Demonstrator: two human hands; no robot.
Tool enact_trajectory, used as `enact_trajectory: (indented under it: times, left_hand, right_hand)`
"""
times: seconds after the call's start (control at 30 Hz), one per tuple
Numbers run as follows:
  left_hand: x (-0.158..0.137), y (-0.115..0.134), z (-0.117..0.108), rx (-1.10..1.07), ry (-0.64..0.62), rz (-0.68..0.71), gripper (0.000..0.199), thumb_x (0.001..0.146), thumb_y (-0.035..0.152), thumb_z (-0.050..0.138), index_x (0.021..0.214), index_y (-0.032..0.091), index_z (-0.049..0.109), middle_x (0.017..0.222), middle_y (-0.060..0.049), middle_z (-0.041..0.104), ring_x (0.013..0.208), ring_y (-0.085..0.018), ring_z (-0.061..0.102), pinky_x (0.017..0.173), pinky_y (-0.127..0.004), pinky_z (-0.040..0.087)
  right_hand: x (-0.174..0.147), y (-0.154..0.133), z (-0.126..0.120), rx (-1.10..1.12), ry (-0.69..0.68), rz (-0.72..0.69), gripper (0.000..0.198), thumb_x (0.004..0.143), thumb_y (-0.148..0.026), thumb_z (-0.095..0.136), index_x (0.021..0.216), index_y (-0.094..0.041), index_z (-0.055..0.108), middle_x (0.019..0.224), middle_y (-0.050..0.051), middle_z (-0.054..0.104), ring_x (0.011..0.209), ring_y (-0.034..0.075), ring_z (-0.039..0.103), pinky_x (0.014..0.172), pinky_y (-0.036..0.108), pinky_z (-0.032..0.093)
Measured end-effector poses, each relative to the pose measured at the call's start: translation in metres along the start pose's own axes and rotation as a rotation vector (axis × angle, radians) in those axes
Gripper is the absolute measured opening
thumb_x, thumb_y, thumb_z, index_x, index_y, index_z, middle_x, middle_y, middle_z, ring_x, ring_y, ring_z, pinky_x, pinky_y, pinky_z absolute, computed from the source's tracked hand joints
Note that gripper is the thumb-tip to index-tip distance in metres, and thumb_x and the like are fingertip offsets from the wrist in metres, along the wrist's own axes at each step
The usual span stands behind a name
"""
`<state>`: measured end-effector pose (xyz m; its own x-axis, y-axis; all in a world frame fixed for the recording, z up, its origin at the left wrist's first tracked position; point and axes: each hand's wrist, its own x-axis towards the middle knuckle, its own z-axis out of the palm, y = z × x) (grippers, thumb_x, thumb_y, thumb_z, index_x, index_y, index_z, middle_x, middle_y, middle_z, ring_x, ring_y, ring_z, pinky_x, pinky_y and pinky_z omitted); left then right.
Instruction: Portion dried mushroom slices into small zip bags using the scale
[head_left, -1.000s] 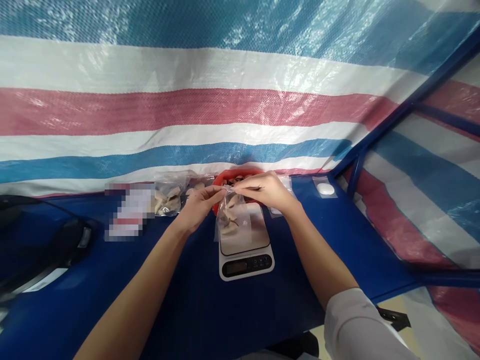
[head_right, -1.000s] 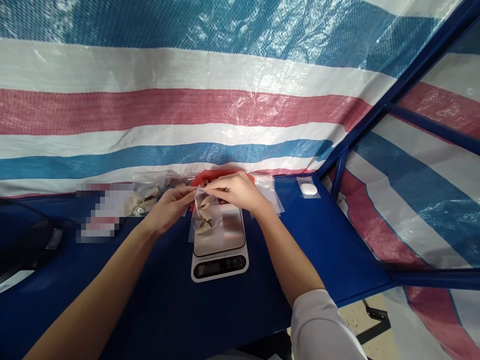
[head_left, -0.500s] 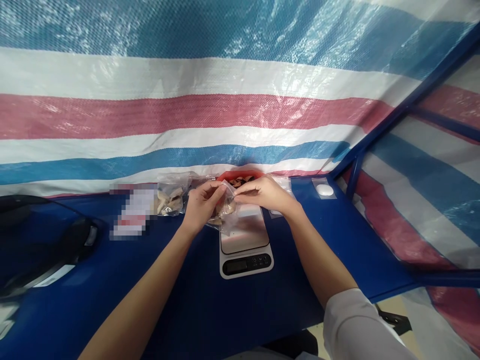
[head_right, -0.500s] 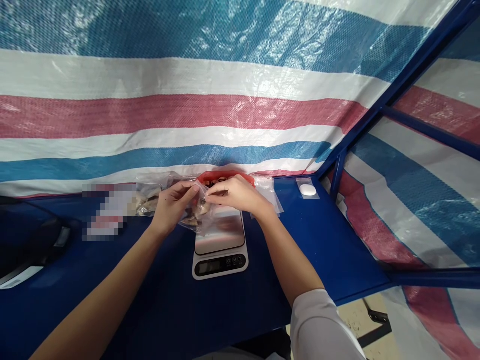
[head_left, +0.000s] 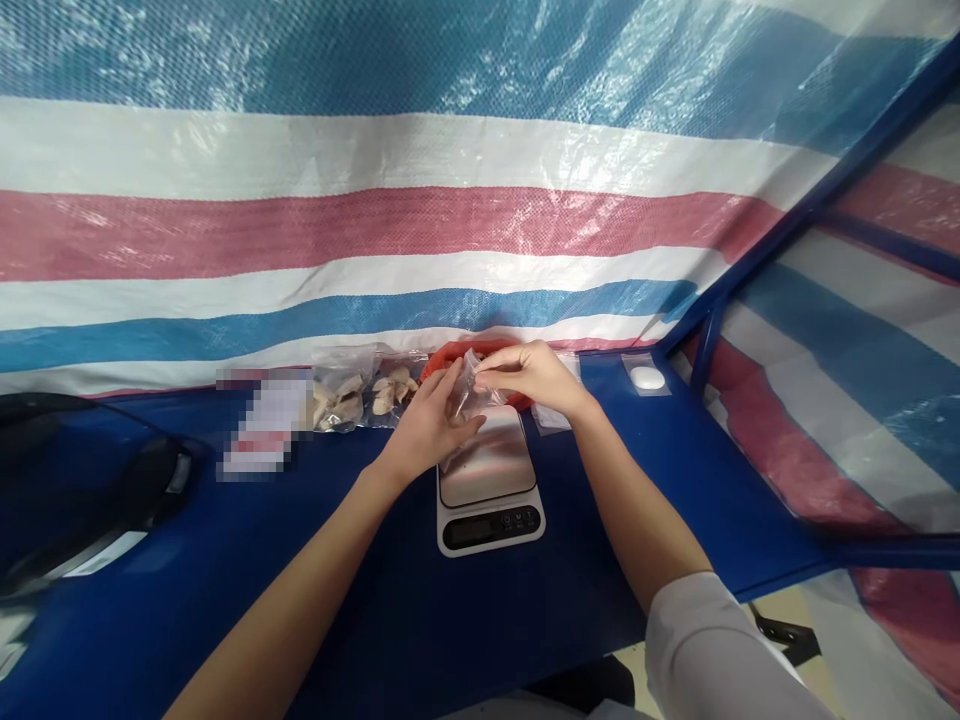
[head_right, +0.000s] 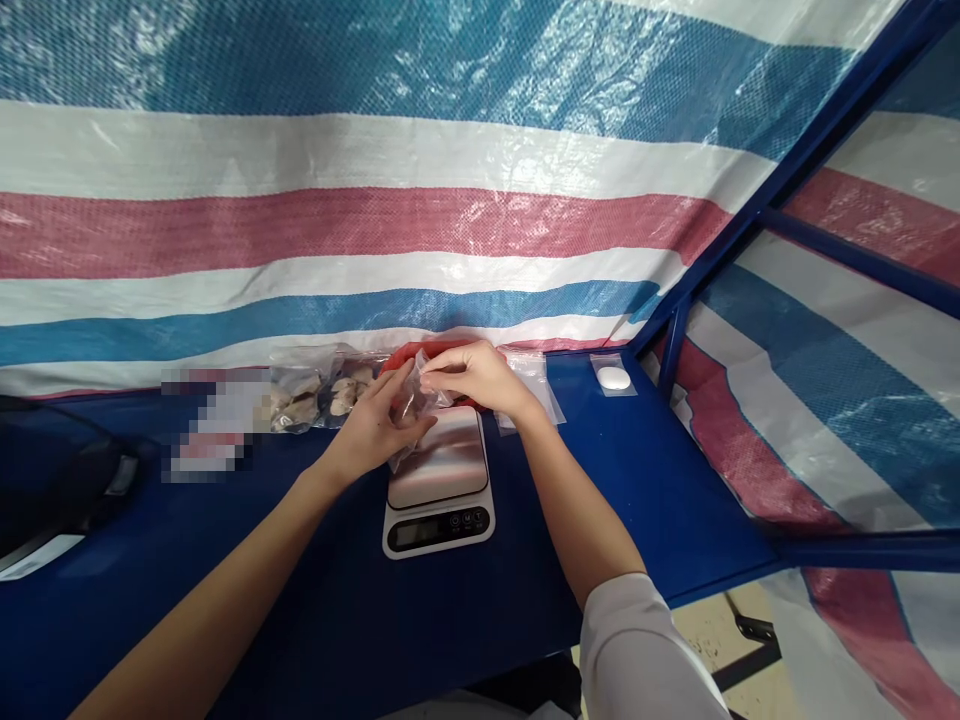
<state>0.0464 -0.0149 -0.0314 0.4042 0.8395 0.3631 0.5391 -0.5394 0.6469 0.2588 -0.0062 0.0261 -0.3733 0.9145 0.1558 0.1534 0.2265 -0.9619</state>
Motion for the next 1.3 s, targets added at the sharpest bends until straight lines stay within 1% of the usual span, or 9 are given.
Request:
enact_trajectory:
  times: [0.13,0.23,0.33,0.47,0.63,0.83,1.07,1.17,1.3]
  left_hand:
    - [-0.001,-0.003,-0.003,0.014,-0.100,0.048,0.078,0.085,0.040,0.067,0.155,0.020,0.040,0.148,-0.015,0.052,0.137,-0.032,0.051,0.110,-0.045,0.048]
    - [-0.001,-0.001,-0.005,0.018,-0.149,0.073,0.075,0.088,0.041,0.064,0.156,0.021,0.040,0.150,-0.013,0.051,0.137,-0.030,0.051,0.113,-0.043,0.046]
    - [-0.004,0.002,-0.007,0.038,-0.166,0.089,0.076,0.088,0.049,0.065,0.153,0.018,0.044,0.154,-0.015,0.049,0.143,-0.032,0.046,0.117,-0.046,0.041]
    - [-0.016,0.003,-0.010,0.075,-0.131,0.086,0.069,0.092,0.057,0.058,0.148,0.018,0.051,0.153,-0.015,0.052,0.143,-0.032,0.046,0.119,-0.049,0.039]
    - [-0.040,0.005,-0.008,0.121,-0.042,0.071,0.061,0.097,0.055,0.053,0.141,0.013,0.059,0.144,-0.018,0.060,0.136,-0.032,0.054,0.117,-0.049,0.043]
    - [-0.054,0.003,0.001,0.170,-0.070,0.090,0.056,0.098,0.051,0.051,0.142,0.016,0.058,0.148,-0.016,0.058,0.139,-0.031,0.052,0.119,-0.050,0.040]
    - [-0.055,-0.004,-0.003,0.169,-0.109,0.110,0.055,0.097,0.052,0.052,0.140,0.018,0.060,0.149,-0.015,0.057,0.139,-0.030,0.052,0.120,-0.049,0.039]
    - [-0.058,-0.005,-0.008,0.161,-0.051,0.101,0.053,0.097,0.051,0.052,0.138,0.018,0.061,0.147,-0.014,0.058,0.139,-0.029,0.052,0.120,-0.047,0.039]
    - [-0.070,-0.010,-0.015,0.192,0.107,0.053,0.047,0.099,0.047,0.048,0.132,0.018,0.065,0.140,-0.014,0.063,0.134,-0.028,0.057,0.117,-0.047,0.043]
  right_hand:
    - [-0.006,0.004,-0.009,0.026,-0.026,0.068,0.033,0.079,-0.048,0.077,0.083,-0.016,0.079,0.079,0.004,0.075,0.071,0.015,0.067,0.068,0.027,0.056]
    - [-0.013,0.008,-0.011,0.055,0.023,0.143,0.036,0.076,-0.050,0.080,0.086,-0.015,0.078,0.078,0.003,0.074,0.065,0.013,0.065,0.062,0.026,0.056]
    - [-0.022,0.012,-0.013,0.115,0.090,0.211,0.037,0.069,-0.048,0.085,0.088,-0.016,0.079,0.078,0.003,0.075,0.063,0.013,0.066,0.061,0.026,0.058]
    - [-0.041,0.019,-0.017,0.174,0.172,0.276,0.039,0.063,-0.048,0.088,0.086,-0.017,0.080,0.076,0.002,0.076,0.066,0.014,0.068,0.062,0.028,0.061]
    - [-0.068,0.035,-0.018,0.209,0.262,0.330,0.041,0.061,-0.048,0.089,0.086,-0.017,0.080,0.077,0.002,0.076,0.074,0.018,0.072,0.063,0.029,0.063]
    - [-0.085,0.053,-0.014,0.214,0.296,0.329,0.040,0.062,-0.048,0.088,0.088,-0.018,0.079,0.080,0.003,0.077,0.077,0.019,0.073,0.066,0.031,0.064]
    - [-0.089,0.054,-0.012,0.189,0.223,0.342,0.041,0.062,-0.046,0.088,0.089,-0.018,0.078,0.078,0.003,0.075,0.080,0.019,0.074,0.059,0.025,0.062]
    - [-0.094,0.052,-0.018,0.144,0.235,0.319,0.042,0.066,-0.048,0.086,0.096,-0.018,0.078,0.090,0.004,0.077,0.086,0.021,0.075,0.064,0.028,0.064]
    - [-0.105,0.051,-0.029,-0.046,0.355,0.191,0.041,0.075,-0.051,0.079,0.100,-0.019,0.079,0.105,0.007,0.078,0.099,0.026,0.074,0.080,0.038,0.065]
